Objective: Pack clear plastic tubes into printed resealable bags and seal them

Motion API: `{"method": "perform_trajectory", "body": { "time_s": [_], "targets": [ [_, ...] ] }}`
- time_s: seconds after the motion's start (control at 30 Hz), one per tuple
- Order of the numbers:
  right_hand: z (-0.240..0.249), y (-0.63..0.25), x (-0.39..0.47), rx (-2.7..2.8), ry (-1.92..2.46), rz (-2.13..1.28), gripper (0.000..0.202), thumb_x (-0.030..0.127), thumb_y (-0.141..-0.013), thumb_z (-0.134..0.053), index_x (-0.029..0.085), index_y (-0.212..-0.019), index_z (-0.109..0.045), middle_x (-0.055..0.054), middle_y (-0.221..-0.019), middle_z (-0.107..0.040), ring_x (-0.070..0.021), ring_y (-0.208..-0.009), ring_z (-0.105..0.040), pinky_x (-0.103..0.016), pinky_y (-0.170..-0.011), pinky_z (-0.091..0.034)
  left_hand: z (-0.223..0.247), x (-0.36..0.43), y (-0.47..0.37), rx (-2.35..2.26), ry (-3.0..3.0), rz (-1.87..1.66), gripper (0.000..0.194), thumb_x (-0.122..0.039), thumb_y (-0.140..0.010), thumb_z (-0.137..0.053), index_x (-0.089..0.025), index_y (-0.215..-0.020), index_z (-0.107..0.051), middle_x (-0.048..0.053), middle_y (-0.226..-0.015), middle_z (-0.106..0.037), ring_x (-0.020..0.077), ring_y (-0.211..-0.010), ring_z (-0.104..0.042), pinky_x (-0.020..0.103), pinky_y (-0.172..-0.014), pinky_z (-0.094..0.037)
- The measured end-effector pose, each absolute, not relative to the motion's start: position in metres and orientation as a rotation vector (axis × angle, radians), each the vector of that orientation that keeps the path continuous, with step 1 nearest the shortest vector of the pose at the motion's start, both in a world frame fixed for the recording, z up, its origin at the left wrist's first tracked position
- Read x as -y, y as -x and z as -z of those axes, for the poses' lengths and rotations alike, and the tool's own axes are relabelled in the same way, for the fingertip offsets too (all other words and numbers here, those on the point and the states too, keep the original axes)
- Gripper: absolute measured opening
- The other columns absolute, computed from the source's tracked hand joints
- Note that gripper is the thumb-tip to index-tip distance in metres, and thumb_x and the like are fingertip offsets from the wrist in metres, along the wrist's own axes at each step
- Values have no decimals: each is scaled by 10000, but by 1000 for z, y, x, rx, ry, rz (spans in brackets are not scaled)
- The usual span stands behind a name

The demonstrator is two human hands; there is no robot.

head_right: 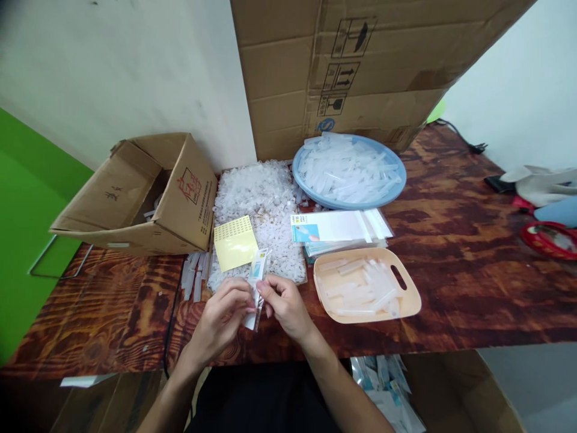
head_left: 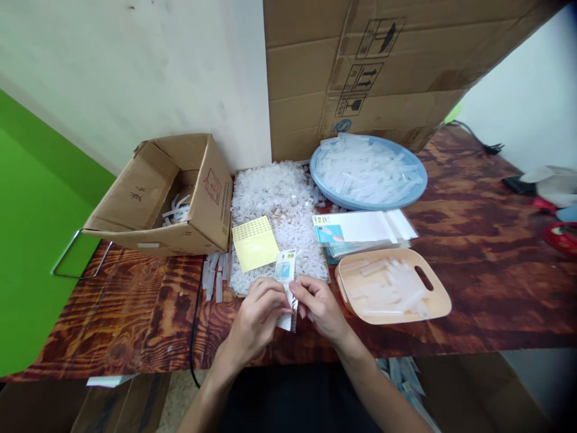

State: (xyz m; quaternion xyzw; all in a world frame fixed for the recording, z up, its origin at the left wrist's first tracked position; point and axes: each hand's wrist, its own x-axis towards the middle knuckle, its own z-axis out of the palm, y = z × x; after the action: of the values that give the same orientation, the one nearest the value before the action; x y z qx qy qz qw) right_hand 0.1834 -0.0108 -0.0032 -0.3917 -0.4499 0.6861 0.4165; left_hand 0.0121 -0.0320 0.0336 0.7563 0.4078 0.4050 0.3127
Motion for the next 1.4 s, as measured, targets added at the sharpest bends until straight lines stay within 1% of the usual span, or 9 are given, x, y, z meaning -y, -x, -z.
{"method": "perform_trajectory", "body": {
  "time_s": [0.3, 0.63, 0.77, 0.9, 1.0, 1.07, 1.13, 1.27, 1.4],
  "targets": [
    [-20, -166, 22, 814, 877, -1720, 401, 444, -938, -656, 186, -658, -530, 67, -478, -465, -57, -416, -348, -200, -416, -242, -35, 41, -27, -1206, -2277, -1613, 214, 46, -896, -536, -160, -888, -595, 32, -822, -673, 162, -816, -654, 362, -837, -475],
    [-38, -155, 19, 582, 832, -1777, 412, 465, -832, -757, 179, -633, -538, 79, -452, -442, -36, -366, -293, -161, -356, -234, -53, 49, -17, -1277, -2206, -1787, 199, -10, -881, -617, -181, -781, -600, 0, -730, -680, 165, -779, -674, 362, -807, -525],
    [-37, -167, 13, 592, 877, -1736, 401, 465, -807, -780, 172, -645, -560, 62, -496, -473, -44, -406, -351, -153, -386, -297, -64, 48, -14, -1071, -2207, -1775, 129, -49, -898, -644, -176, -878, -660, 12, -788, -724, 178, -793, -703, 376, -813, -561],
    [-31, -180, 9, 583, 908, -1635, 393, 452, -799, -793, 176, -639, -565, 82, -436, -436, -28, -355, -266, -140, -332, -221, -66, 44, -5, -1138, -1822, -1872, 232, -56, -900, -637, -205, -1072, -681, 48, -984, -735, 226, -991, -705, 434, -944, -558],
    [-25, -184, 9, 605, 890, -1636, 393, 458, -807, -787, 180, -640, -566, 87, -427, -428, -26, -340, -248, -142, -318, -209, -61, 36, 1, -1295, -1368, -1683, 496, -162, -876, -717, -264, -1336, -562, 100, -1340, -614, 276, -1277, -579, 463, -1098, -470],
    [-22, -183, 11, 625, 876, -1651, 396, 462, -822, -773, 184, -639, -559, 86, -437, -423, -33, -347, -274, -147, -328, -233, -56, 32, 1, -1265, -1128, -1438, 682, -231, -815, -797, -291, -1415, -479, 117, -1432, -548, 298, -1320, -543, 454, -1094, -473],
    [-19, -182, 13, 669, 876, -1657, 393, 472, -847, -747, 188, -651, -558, 81, -454, -423, -45, -363, -309, -157, -346, -260, -51, 30, -3, -1175, -960, -1200, 741, -257, -755, -849, -256, -1405, -493, 142, -1388, -585, 311, -1243, -604, 426, -1015, -529],
    [-15, -184, 15, 866, 910, -1600, 387, 483, -896, -690, 189, -673, -573, 47, -528, -478, -80, -451, -408, -191, -425, -339, -44, 29, -14, -1062, -705, -1109, 555, -256, -731, -860, -177, -1226, -622, 117, -1139, -710, 232, -940, -715, 302, -791, -580],
    [-15, -186, 14, 931, 936, -1593, 375, 492, -896, -687, 198, -686, -592, 23, -590, -503, -106, -512, -426, -218, -474, -377, -45, 27, -14, -978, -435, -1086, 526, -196, -629, -912, -150, -1096, -673, 84, -1013, -742, 195, -857, -710, 264, -752, -567]
  ]
}}
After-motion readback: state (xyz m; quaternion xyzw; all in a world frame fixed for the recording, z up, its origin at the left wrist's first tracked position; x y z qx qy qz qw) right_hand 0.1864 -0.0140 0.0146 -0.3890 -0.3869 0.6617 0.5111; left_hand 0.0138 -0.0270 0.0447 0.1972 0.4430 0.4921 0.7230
